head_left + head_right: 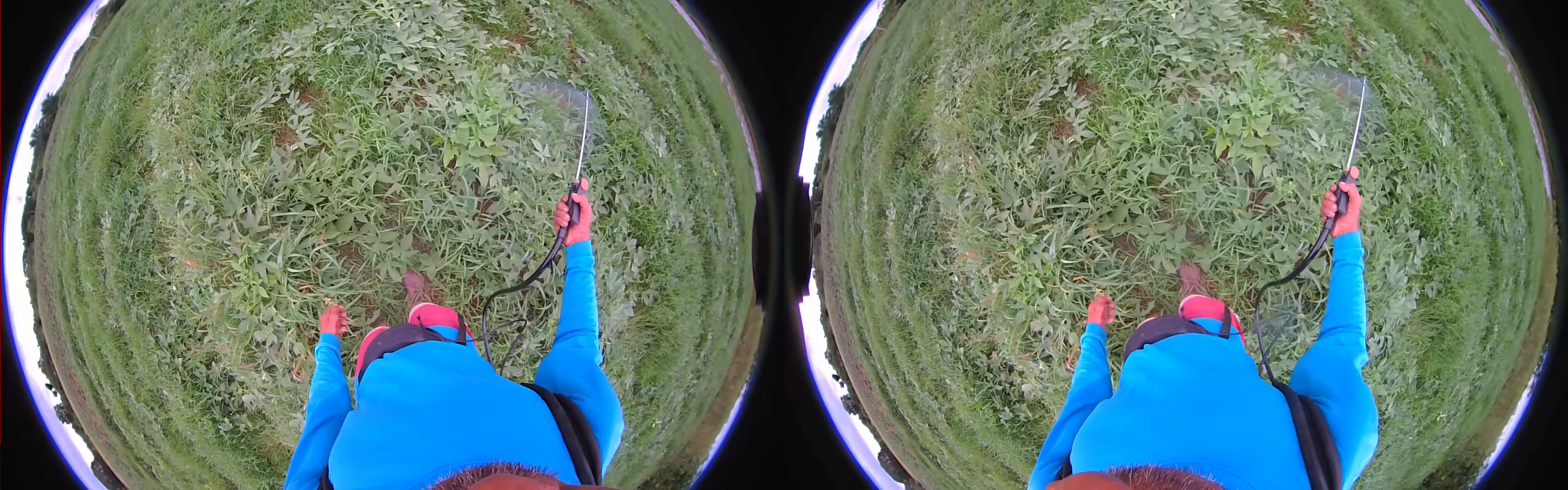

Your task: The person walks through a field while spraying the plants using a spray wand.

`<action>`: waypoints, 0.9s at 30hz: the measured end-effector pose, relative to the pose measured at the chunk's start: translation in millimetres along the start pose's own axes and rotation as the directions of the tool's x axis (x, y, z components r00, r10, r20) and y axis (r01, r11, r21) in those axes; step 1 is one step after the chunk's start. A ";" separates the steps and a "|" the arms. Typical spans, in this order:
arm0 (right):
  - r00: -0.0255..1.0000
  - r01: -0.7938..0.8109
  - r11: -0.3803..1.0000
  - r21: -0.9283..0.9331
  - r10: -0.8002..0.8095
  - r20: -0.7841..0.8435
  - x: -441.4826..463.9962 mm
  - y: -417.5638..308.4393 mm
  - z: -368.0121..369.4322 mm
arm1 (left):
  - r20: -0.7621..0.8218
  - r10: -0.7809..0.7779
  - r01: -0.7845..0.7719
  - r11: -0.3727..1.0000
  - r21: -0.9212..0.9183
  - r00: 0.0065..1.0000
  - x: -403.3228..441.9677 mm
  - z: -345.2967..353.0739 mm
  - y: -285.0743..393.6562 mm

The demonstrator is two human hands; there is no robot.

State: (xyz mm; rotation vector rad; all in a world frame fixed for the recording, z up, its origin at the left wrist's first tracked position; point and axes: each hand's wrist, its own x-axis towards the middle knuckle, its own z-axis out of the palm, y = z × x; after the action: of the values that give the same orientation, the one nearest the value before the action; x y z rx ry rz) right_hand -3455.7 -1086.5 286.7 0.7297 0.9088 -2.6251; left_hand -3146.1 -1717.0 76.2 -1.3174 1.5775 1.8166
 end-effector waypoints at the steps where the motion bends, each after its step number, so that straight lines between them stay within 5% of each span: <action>1: 1.000 -0.016 0.999 0.034 0.016 0.026 11.0 -2.0 2.0 | -0.008 0.035 -0.035 0.999 -0.006 0.999 -1.9 -2.3 9.1; 8: 0.954 -0.235 0.959 0.158 0.197 0.224 28.6 33.7 39.8 | -0.016 0.084 -0.085 0.990 -0.110 0.996 -29.8 -8.6 49.0; 13: 0.885 -0.420 0.905 0.074 0.390 0.253 -2.9 83.2 66.3 | -0.064 0.133 -0.141 0.982 -0.128 0.989 -33.0 -4.2 68.4; 27: 0.451 -0.816 0.449 -0.364 0.888 0.086 -9.1 197.5 168.6 | -0.046 0.007 -0.012 0.993 -0.120 0.999 35.7 -12.0 99.9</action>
State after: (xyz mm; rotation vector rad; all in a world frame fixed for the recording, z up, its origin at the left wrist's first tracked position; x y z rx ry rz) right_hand -3431.5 -1344.4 306.8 0.5269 0.5494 -1.5558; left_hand -3237.2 -1766.4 101.8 -1.4161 1.5205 1.9270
